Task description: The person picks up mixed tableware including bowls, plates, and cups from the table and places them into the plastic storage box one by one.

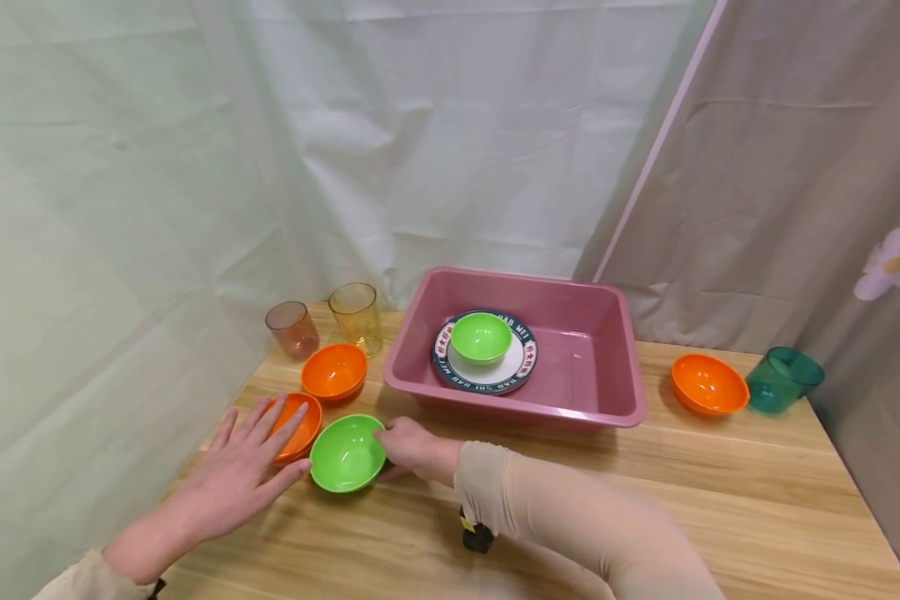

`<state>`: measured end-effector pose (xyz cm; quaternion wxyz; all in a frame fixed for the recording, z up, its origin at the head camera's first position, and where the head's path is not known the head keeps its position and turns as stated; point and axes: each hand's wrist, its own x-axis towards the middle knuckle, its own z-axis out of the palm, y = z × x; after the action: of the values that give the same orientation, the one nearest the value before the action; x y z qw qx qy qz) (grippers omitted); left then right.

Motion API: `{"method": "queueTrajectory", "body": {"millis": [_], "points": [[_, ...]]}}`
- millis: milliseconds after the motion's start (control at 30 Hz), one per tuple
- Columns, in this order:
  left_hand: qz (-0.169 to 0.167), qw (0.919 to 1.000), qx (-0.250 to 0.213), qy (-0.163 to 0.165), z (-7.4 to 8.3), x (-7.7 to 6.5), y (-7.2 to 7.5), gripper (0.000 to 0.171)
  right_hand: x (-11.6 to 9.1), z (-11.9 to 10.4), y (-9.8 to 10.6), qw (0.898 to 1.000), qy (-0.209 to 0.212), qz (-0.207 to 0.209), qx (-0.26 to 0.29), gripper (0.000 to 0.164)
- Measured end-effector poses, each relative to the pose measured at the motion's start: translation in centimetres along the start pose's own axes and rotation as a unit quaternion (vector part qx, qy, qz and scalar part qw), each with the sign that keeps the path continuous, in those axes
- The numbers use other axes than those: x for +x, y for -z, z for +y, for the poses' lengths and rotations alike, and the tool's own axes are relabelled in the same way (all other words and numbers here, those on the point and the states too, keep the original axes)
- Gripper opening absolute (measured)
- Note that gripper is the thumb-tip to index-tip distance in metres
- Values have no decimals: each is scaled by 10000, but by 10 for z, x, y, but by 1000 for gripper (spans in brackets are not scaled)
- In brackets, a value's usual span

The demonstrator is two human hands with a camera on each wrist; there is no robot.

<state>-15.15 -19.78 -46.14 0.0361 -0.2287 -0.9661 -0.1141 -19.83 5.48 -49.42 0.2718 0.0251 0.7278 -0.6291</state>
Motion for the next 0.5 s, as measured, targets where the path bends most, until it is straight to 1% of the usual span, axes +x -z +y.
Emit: {"method": "queueTrajectory", "body": {"millis": [267, 500], "points": [[37, 10000, 1, -21, 1, 0, 0, 78, -3, 1, -2, 9999, -120, -4, 123, 35], [117, 9999, 4, -36, 0, 1, 2, 76, -12, -5, -4, 9995, -128, -164, 239, 34]]}}
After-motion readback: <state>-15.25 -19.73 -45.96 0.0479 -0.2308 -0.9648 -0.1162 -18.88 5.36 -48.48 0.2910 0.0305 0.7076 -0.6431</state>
